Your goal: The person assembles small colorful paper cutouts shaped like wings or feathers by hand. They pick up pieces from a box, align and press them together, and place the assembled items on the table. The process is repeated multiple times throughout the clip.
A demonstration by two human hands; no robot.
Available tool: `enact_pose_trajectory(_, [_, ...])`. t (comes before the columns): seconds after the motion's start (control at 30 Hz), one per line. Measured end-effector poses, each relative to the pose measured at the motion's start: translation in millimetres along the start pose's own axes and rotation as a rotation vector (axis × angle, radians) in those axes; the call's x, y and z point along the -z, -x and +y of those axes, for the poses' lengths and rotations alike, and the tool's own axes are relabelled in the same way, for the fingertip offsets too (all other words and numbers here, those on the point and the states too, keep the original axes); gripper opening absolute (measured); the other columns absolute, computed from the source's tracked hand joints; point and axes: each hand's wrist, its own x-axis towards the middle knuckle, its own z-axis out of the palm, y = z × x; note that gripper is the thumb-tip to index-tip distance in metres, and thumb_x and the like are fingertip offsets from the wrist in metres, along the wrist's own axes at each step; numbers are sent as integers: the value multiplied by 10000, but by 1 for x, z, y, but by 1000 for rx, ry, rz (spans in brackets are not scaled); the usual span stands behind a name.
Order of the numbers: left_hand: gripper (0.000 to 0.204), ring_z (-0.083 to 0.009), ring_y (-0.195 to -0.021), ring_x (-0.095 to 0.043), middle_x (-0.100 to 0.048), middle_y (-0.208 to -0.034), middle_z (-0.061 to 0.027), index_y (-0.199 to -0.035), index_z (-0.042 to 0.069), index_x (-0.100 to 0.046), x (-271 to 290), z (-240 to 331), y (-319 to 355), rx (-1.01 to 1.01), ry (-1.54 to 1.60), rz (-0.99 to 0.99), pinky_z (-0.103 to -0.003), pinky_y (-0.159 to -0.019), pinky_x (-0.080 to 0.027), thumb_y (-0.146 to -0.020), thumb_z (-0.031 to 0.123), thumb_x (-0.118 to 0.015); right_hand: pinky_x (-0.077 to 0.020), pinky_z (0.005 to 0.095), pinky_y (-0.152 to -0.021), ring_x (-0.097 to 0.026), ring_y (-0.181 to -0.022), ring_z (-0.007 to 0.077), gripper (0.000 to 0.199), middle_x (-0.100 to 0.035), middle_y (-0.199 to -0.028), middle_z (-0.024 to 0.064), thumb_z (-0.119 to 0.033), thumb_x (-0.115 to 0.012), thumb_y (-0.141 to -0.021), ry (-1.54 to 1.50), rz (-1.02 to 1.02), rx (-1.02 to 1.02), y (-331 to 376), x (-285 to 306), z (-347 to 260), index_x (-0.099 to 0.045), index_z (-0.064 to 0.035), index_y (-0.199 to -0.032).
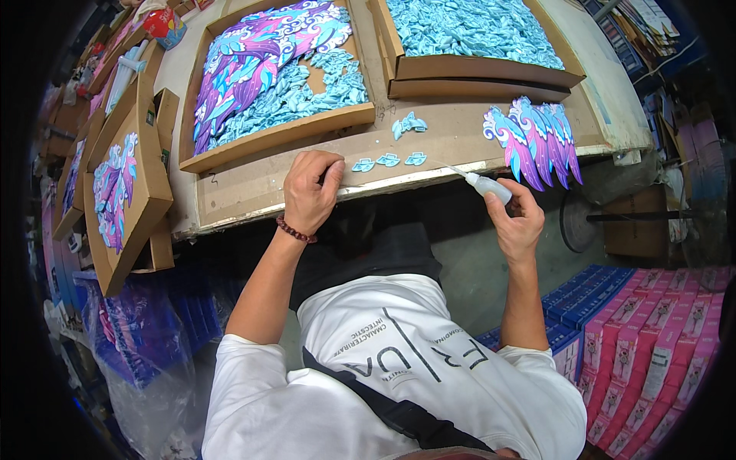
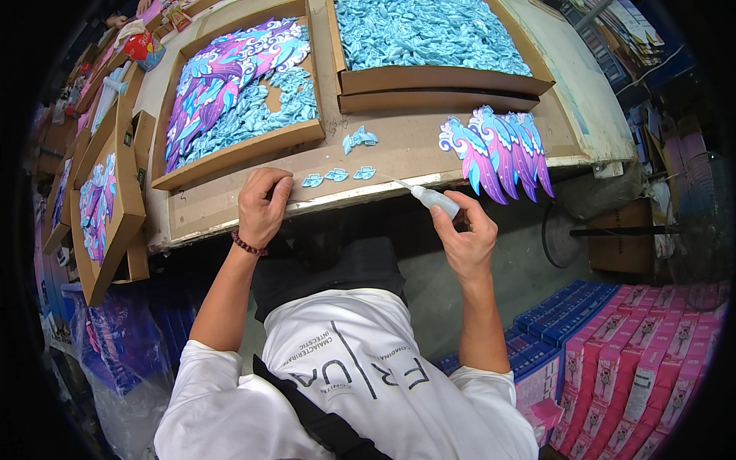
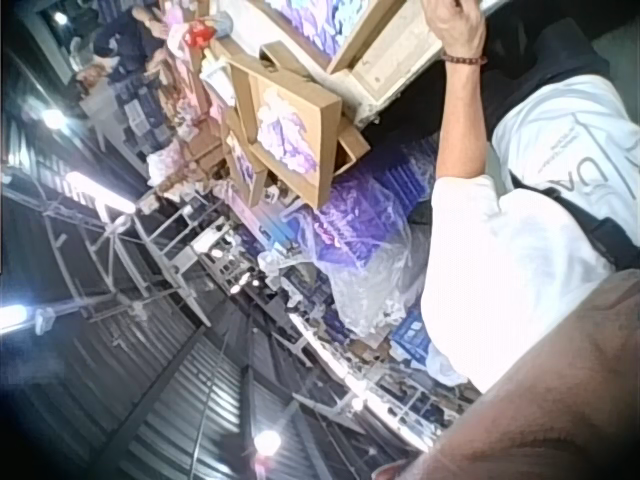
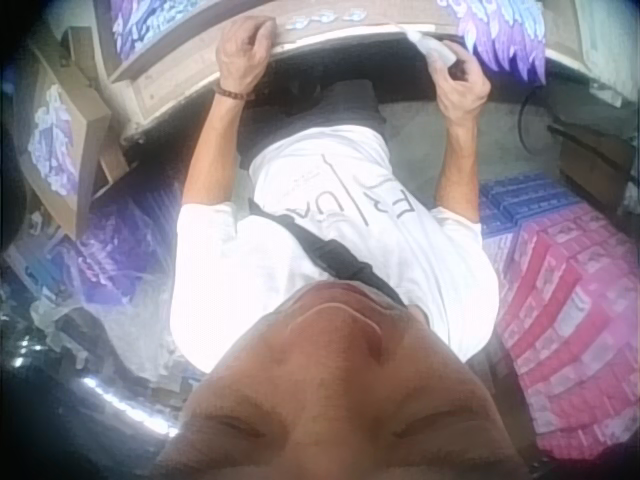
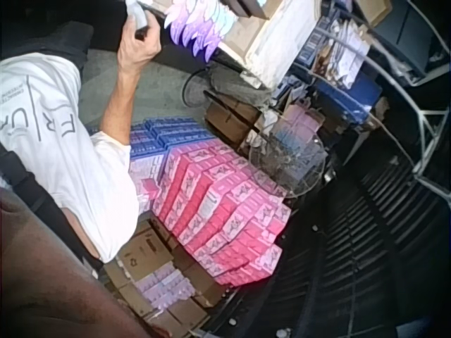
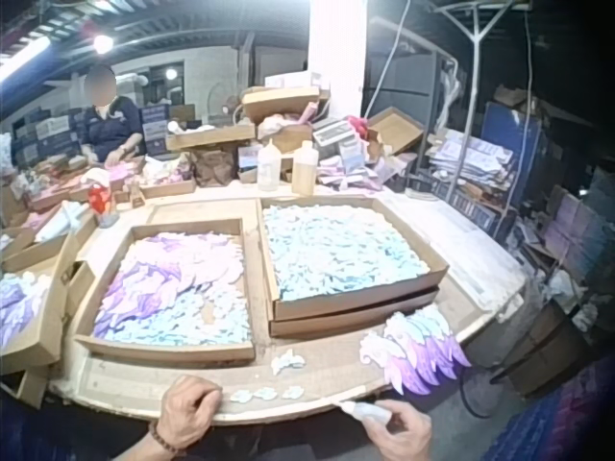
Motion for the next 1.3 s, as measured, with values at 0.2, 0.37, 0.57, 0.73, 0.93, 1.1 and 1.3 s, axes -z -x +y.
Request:
enact_pose_trajectory(0.2, [61,-281,-788,-592,-645,-833,-116,-870,-7,-649,0,-1,0,-10,-1,6,-348,-720,-471,-871,54,-647,-495,219,-625,-611,-725,90,294,-672,-847,74,-76,-754,-832,-84,37,-20,0,1,3,-636,49,-1071])
enact_pose_trajectory(0.37, [55,-285,-785,-594,-645,-830,-119,-863,-9,-647,0,0,0,-1,2,6,-351,-718,-472,-864,46,-643,-532,243,-673,-625,-771,123,390,-661,-957,118,-59,-719,-861,-436,66,-190,-9,3,5,-559,57,-1198])
enact_pose_trajectory(0.57, [45,-294,-785,-592,-642,-820,-121,-852,-6,-647,-1,1,-1,-16,-6,16,-357,-717,-471,-854,38,-640,-590,331,-759,-657,-846,181,439,-616,-1027,123,-2,-656,-881,-717,-8,-280,-31,-17,3,-485,60,-1280])
enact_pose_trajectory(0.73, [39,-298,-784,-584,-636,-821,-115,-852,4,-645,-1,1,-1,-31,-22,12,-363,-714,-468,-851,43,-645,-549,288,-775,-649,-891,170,381,-632,-1044,115,12,-672,-852,-611,-73,-221,-65,-41,4,-528,68,-1200])
enact_pose_trajectory(0.93, [32,-294,-785,-582,-633,-823,-111,-857,10,-642,-3,1,-2,-35,-42,6,-361,-709,-468,-852,41,-645,-519,310,-785,-673,-887,207,375,-693,-979,136,-180,-730,-781,-55,-166,-37,-108,-71,6,-601,-11,-1090])
enact_pose_trajectory(1.1, [27,-294,-780,-581,-634,-823,-110,-858,12,-644,-3,1,-2,-47,-47,13,-361,-708,-468,-844,33,-653,-515,393,-832,-666,-968,307,364,-688,-1040,164,-224,-705,-777,235,-197,18,-123,-87,12,-619,-51,-1085])
enact_pose_trajectory(1.3, [11,-305,-767,-583,-642,-803,-106,-818,27,-658,-5,1,-2,-52,-48,36,-386,-697,-470,-815,36,-663,-513,395,-848,-662,-981,310,431,-683,-1055,179,-232,-723,-770,243,-204,29,-125,-89,19,-610,-59,-1148])
